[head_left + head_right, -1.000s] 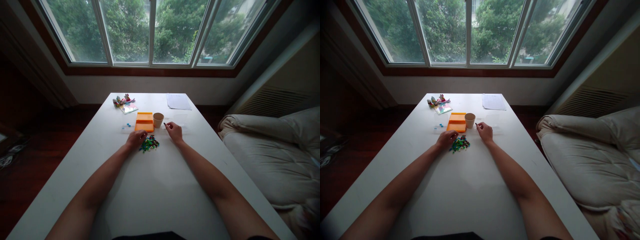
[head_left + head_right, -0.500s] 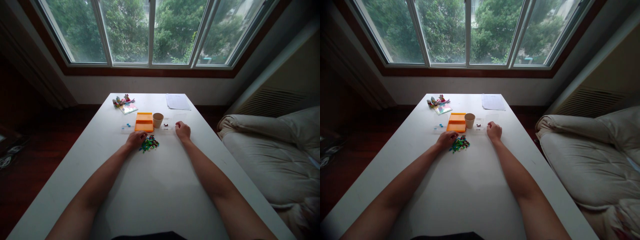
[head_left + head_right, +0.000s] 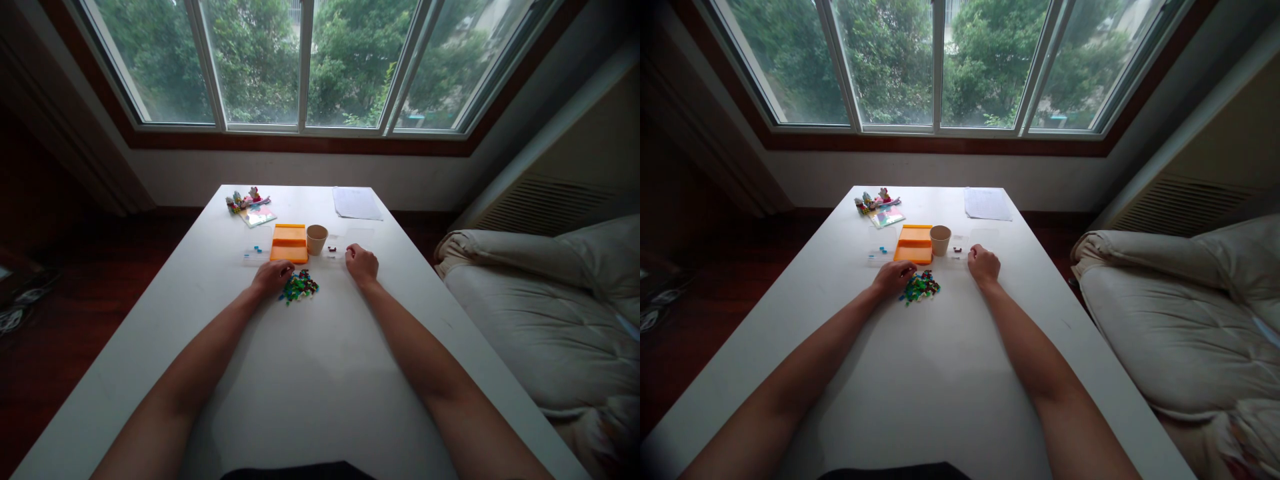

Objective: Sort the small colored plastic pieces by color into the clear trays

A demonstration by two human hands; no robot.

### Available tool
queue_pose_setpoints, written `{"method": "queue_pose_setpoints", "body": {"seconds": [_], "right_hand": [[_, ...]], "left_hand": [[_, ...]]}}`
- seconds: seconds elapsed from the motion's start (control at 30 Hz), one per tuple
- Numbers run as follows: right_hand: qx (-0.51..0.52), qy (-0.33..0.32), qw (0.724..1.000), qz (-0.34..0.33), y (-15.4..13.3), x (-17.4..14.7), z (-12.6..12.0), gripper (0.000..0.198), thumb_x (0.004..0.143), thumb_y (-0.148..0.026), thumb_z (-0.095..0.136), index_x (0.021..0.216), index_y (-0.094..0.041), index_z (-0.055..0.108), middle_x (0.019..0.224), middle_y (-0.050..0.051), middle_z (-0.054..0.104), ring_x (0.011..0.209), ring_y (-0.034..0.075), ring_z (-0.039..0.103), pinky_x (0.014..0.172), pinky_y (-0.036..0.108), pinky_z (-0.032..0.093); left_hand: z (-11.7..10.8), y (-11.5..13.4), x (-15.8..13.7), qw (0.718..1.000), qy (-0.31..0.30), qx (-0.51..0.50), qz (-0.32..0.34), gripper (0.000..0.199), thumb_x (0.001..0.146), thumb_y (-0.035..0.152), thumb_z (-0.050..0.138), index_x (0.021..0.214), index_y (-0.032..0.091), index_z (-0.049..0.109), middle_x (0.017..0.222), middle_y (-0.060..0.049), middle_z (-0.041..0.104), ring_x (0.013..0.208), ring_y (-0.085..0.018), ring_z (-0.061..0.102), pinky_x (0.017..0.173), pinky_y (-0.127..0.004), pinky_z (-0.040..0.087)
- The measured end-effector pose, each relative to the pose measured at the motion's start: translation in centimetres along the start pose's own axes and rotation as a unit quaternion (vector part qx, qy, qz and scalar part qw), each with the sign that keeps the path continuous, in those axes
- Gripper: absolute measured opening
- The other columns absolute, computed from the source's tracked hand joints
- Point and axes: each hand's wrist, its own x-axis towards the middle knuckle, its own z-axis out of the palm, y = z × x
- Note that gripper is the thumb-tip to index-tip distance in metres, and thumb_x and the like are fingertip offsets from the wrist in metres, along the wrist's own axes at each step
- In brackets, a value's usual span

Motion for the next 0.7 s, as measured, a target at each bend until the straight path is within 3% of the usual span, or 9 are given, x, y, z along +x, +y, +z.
{"method": "queue_pose_setpoints", "body": {"seconds": [0.13, 0.23, 0.37, 0.5, 0.7], "right_hand": [[0.017, 0.034, 0.999, -0.039, -0.4, -0.2, -0.7, 0.029, 0.095, -0.027, 0.043, 0.101, -0.018, 0.071, 0.091, 0.010, 0.071, 0.080, 0.021, 0.060, 0.070, 0.029, 0.037], [0.061, 0.034, 0.990, -0.124, -1.3, -0.6, -1.3, 0.028, 0.095, -0.023, 0.042, 0.099, -0.016, 0.069, 0.094, 0.010, 0.070, 0.087, 0.021, 0.059, 0.076, 0.029, 0.039], [0.139, -0.056, 0.951, -0.272, -3.7, -2.4, -1.4, 0.020, 0.095, -0.025, 0.050, 0.097, -0.019, 0.069, 0.090, 0.006, 0.069, 0.083, 0.019, 0.058, 0.077, 0.028, 0.041], [0.143, -0.130, 0.913, -0.358, -6.6, -5.3, -1.2, 0.013, 0.093, -0.031, 0.060, 0.092, -0.023, 0.071, 0.091, 0.004, 0.068, 0.089, 0.018, 0.057, 0.076, 0.027, 0.041], [0.075, -0.146, 0.924, -0.345, -8.5, -7.6, -0.8, 0.016, 0.094, -0.036, 0.060, 0.095, -0.023, 0.070, 0.097, 0.005, 0.065, 0.098, 0.020, 0.056, 0.078, 0.028, 0.041]], "left_hand": [[0.1, -0.2, 0.0, 1.000, 0.000, -0.004, 0.000, 0.021, 0.092, 0.031, 0.051, 0.095, 0.021, 0.070, 0.085, -0.004, 0.071, 0.072, -0.016, 0.061, 0.070, -0.027, 0.042], [0.1, -0.5, 0.0, 1.000, 0.005, -0.008, -0.003, 0.021, 0.092, 0.030, 0.052, 0.095, 0.021, 0.070, 0.084, -0.004, 0.071, 0.071, -0.016, 0.060, 0.069, -0.026, 0.041], [0.1, -1.0, 0.1, 1.000, 0.016, -0.017, -0.012, 0.019, 0.090, 0.029, 0.053, 0.094, 0.021, 0.070, 0.083, -0.003, 0.071, 0.071, -0.015, 0.060, 0.066, -0.025, 0.040], [0.3, -1.5, 0.2, 0.999, 0.032, -0.020, -0.024, 0.021, 0.091, 0.030, 0.053, 0.093, 0.020, 0.071, 0.081, -0.003, 0.071, 0.069, -0.015, 0.060, 0.065, -0.025, 0.039], [0.6, -1.5, 0.2, 0.998, 0.033, -0.018, -0.043, 0.021, 0.090, 0.031, 0.053, 0.093, 0.021, 0.072, 0.083, -0.004, 0.073, 0.072, -0.016, 0.062, 0.066, -0.026, 0.040]]}}
